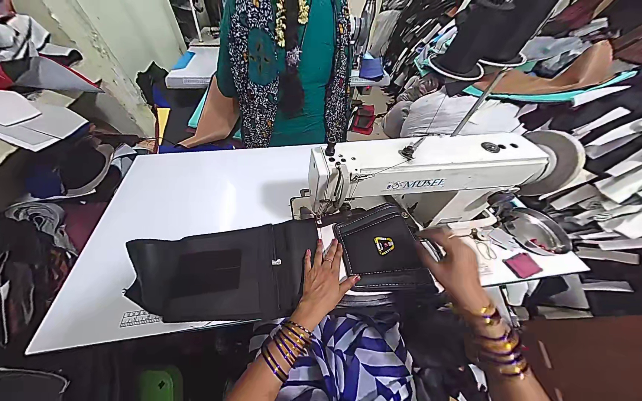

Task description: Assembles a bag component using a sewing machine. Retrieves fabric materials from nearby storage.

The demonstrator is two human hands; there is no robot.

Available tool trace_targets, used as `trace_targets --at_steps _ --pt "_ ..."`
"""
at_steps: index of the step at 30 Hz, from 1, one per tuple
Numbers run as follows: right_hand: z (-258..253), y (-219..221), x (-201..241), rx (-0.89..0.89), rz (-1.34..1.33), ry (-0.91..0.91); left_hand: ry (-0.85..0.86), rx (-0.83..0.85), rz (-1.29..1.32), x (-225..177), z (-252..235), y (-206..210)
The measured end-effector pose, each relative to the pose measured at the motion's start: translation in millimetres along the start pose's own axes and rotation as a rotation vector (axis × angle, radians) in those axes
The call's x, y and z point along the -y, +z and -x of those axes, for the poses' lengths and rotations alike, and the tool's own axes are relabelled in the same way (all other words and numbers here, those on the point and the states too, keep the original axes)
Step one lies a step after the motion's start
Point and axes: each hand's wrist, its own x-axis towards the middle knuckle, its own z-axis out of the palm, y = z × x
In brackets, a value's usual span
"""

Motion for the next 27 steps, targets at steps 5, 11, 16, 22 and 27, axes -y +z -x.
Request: trace_targets --at_steps 5,11,16,22,27 --pt "62 71 67 0.265 -0.143 -0.361 0.233 0.190 0.180 32 20 -46" --pt "61 97 48 0.171 -0.113 -0.405 0.487 0.051 0.020 66 53 -23" --pt "40 101 42 0.208 -0.066 -0.431 0.501 -0.054 0.154 76 29 -27" --pt "18 116 40 0.160 -0.018 -0.460 0.487 -0.143 0.069 80 10 -28" --pt "0 124 39 0.158 -0.032 -0.456 0.482 -0.161 0.061 91 -8 -33"
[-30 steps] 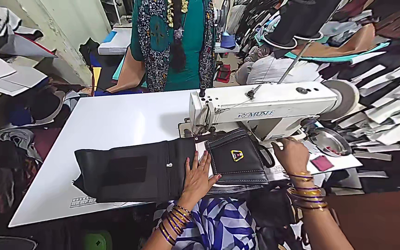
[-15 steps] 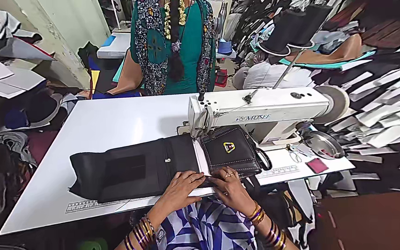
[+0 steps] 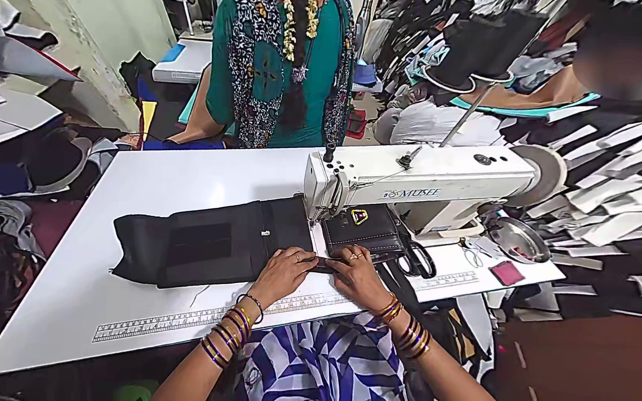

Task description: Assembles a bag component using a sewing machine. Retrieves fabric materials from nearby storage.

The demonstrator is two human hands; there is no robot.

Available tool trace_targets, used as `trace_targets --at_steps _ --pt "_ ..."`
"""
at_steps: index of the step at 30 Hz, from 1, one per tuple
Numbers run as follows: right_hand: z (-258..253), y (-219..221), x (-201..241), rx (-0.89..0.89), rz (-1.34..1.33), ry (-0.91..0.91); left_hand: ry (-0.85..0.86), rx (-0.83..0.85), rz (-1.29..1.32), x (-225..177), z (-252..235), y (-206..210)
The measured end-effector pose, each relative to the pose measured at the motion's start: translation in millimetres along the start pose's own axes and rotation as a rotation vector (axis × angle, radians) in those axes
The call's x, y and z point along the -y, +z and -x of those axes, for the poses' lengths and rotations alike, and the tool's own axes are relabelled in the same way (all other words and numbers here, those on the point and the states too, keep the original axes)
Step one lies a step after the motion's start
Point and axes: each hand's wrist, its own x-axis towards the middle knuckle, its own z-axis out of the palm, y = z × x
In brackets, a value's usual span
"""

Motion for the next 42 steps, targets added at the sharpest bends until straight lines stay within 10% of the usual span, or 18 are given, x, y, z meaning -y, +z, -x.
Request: trace_targets --at_steps 11,21,42 --pt "-20 -1 -11 -0.053 -0.062 0.066 -0.080 0.071 0.047 25 -27 -13" --pt "35 -120 -113 -0.194 0.317 0.801 -0.109 0.054 0.018 52 -50 -15" --pt "64 -111 -75 -0.107 0.218 0.708 -0.116 0.121 -0.025 62 -58 -20"
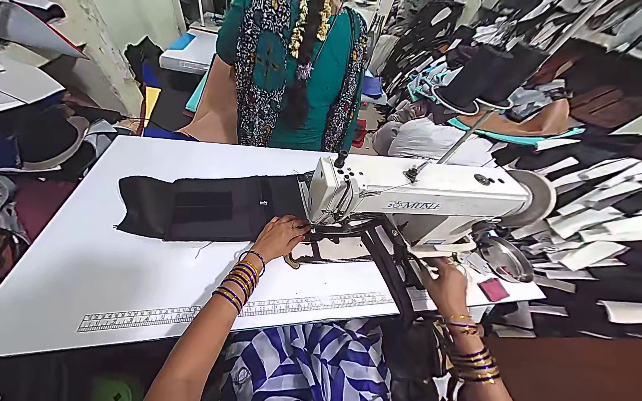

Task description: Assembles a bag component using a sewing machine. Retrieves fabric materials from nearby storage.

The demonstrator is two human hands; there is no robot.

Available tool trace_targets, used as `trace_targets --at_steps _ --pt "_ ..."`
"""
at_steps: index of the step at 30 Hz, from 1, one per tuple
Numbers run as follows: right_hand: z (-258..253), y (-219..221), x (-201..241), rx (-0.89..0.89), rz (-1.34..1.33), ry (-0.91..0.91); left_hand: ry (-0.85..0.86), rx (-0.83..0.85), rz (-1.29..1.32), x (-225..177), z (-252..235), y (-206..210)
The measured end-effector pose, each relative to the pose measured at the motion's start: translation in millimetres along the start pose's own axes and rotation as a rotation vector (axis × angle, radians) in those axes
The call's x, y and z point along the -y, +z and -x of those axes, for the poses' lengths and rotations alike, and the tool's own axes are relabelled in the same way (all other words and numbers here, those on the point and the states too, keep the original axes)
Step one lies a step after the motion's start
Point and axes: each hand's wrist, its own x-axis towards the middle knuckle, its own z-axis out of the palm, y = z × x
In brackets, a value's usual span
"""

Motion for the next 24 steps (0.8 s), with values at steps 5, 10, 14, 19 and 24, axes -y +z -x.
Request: trace_targets --at_steps 5,10,14,19,24 --pt "9 -3 12 0.357 0.075 0.183 -0.039 -0.001 -0.024 0 -5 0" --pt "7 -19 -2 0.493 -0.217 0.333 -0.050 -0.057 -0.033 4 -12 2" --pt "24 -32 -4 0.426 -0.938 0.568 -0.032 -0.114 -0.052 15 -21 3" --pt "12 -50 -1 0.580 -0.872 0.404 -0.075 -0.112 -0.022 29 -37 -4" --pt "-38 -35 32 0.798 -0.683 0.213 -0.067 -0.136 -0.090 34 -43 -6"
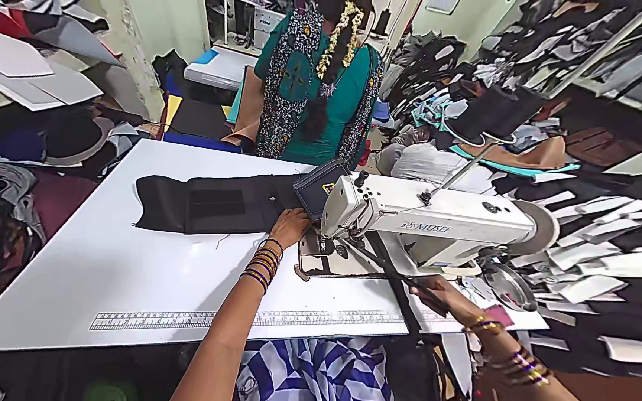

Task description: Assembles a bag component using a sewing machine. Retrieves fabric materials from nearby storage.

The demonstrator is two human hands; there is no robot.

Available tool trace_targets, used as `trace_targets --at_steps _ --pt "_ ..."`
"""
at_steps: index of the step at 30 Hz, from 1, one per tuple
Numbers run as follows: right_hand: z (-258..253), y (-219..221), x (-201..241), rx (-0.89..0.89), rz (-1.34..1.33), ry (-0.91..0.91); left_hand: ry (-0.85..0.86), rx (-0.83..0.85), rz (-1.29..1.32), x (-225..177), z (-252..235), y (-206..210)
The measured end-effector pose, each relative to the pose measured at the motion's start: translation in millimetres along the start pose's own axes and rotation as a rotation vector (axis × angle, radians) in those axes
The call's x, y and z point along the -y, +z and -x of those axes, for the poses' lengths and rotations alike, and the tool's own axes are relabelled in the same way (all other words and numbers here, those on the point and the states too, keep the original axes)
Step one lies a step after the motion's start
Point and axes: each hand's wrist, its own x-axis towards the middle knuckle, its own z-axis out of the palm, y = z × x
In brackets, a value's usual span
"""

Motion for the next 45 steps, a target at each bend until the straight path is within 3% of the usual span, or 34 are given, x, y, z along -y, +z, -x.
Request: trace_targets --at_steps 3,6,8,10,13,16,18,20,22,25,27,29,31,33,36,38,40,43,45 --pt "-32 6 19 0.122 0.102 -0.034 0.008 -0.208 -0.095 -4 16 -2" --pt "-34 6 27 0.161 0.154 -0.072 -0.160 -0.322 -0.132 12 55 -29" --pt "-16 5 16 0.096 0.142 -0.094 -0.322 -0.410 -0.169 52 97 -56" --pt "17 3 -4 -0.051 0.070 -0.099 -0.482 -0.371 -0.220 84 145 -83" --pt "62 5 -44 -0.339 -0.054 -0.098 -0.593 -0.015 -0.349 56 187 -112" --pt "77 4 -78 -0.538 0.030 -0.064 -0.680 0.485 -0.415 -48 196 -127" --pt "69 2 -86 -0.567 0.297 -0.009 -0.622 0.840 -0.356 -118 188 -134" --pt "48 3 -81 -0.561 0.455 0.003 -0.473 0.988 -0.250 -156 170 -125" --pt "24 12 -71 -0.574 0.569 0.041 -0.344 0.904 -0.101 -160 147 -113" --pt "2 34 -42 -0.604 0.724 0.128 -0.268 0.439 0.221 -117 124 -90" --pt "-3 52 -26 -0.661 0.734 0.018 -0.361 0.013 0.244 -83 106 -79" --pt "-4 90 -11 -0.667 0.675 -0.262 -0.524 -0.283 0.241 -43 84 -67" --pt "-3 155 11 -0.527 0.523 -0.553 -0.696 -0.318 0.332 -10 60 -62" --pt "-3 227 29 -0.259 0.457 -0.693 -0.793 -0.379 0.466 16 40 -65" --pt "-20 289 43 -0.181 0.736 -0.775 -0.750 -0.338 0.627 36 27 -87" --pt "-37 296 52 -0.210 0.795 -0.793 -0.690 -0.199 0.546 40 26 -91" --pt "-43 294 57 -0.150 0.801 -0.767 -0.735 -0.136 0.519 38 30 -86" --pt "-50 285 60 -0.108 0.824 -0.746 -0.716 -0.388 0.747 38 23 -100" --pt "-61 279 63 -0.078 0.799 -0.741 -0.647 -0.510 0.906 28 31 -131"
